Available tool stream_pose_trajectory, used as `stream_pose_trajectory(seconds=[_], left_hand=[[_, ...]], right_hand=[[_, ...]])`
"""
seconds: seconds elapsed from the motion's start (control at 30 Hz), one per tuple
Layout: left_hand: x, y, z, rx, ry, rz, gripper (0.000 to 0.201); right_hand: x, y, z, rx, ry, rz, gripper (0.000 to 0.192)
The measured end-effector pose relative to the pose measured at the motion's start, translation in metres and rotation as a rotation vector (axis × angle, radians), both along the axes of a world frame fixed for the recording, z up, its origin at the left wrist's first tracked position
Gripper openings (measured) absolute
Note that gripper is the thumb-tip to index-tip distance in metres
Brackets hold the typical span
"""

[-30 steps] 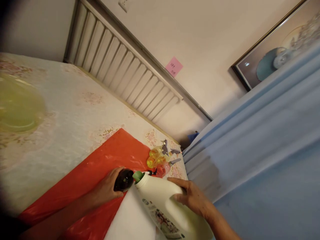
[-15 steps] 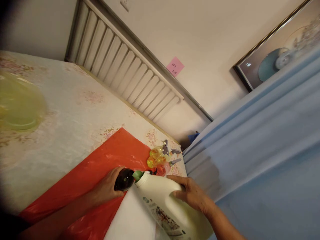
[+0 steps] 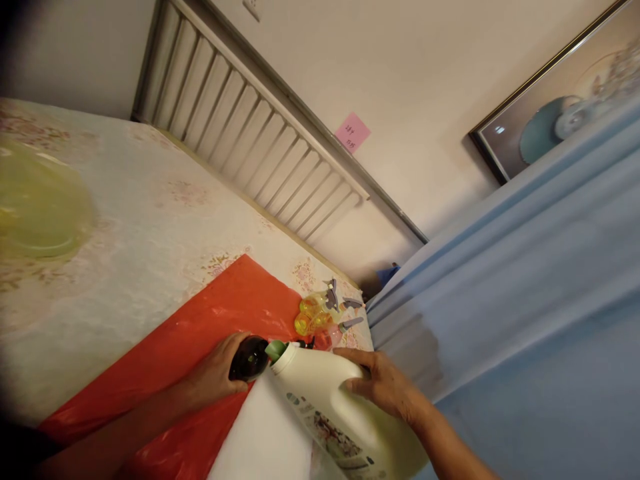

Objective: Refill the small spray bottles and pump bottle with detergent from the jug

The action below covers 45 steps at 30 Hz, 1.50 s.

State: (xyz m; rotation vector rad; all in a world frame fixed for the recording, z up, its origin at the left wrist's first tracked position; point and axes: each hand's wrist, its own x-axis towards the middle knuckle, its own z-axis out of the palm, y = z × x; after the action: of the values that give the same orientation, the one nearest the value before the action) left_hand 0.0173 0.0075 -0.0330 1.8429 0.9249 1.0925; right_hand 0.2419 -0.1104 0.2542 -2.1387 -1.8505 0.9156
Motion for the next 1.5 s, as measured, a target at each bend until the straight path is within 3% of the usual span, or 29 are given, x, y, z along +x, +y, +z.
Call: stream_pose_trajectory(seconds=[0.57, 1.5], left_hand=[[0.0, 0.002, 0.002, 0.021, 0.001, -0.027, 0.073], [-0.001, 0.001, 0.001, 0.045, -0.038, -0.035, 0.072]], right_hand=[[0.003, 0.006, 0.005, -0.047, -0.017, 0.062, 0.056], [-0.007, 0.015, 0.017, -0.107, -0.015, 0.049, 0.055]])
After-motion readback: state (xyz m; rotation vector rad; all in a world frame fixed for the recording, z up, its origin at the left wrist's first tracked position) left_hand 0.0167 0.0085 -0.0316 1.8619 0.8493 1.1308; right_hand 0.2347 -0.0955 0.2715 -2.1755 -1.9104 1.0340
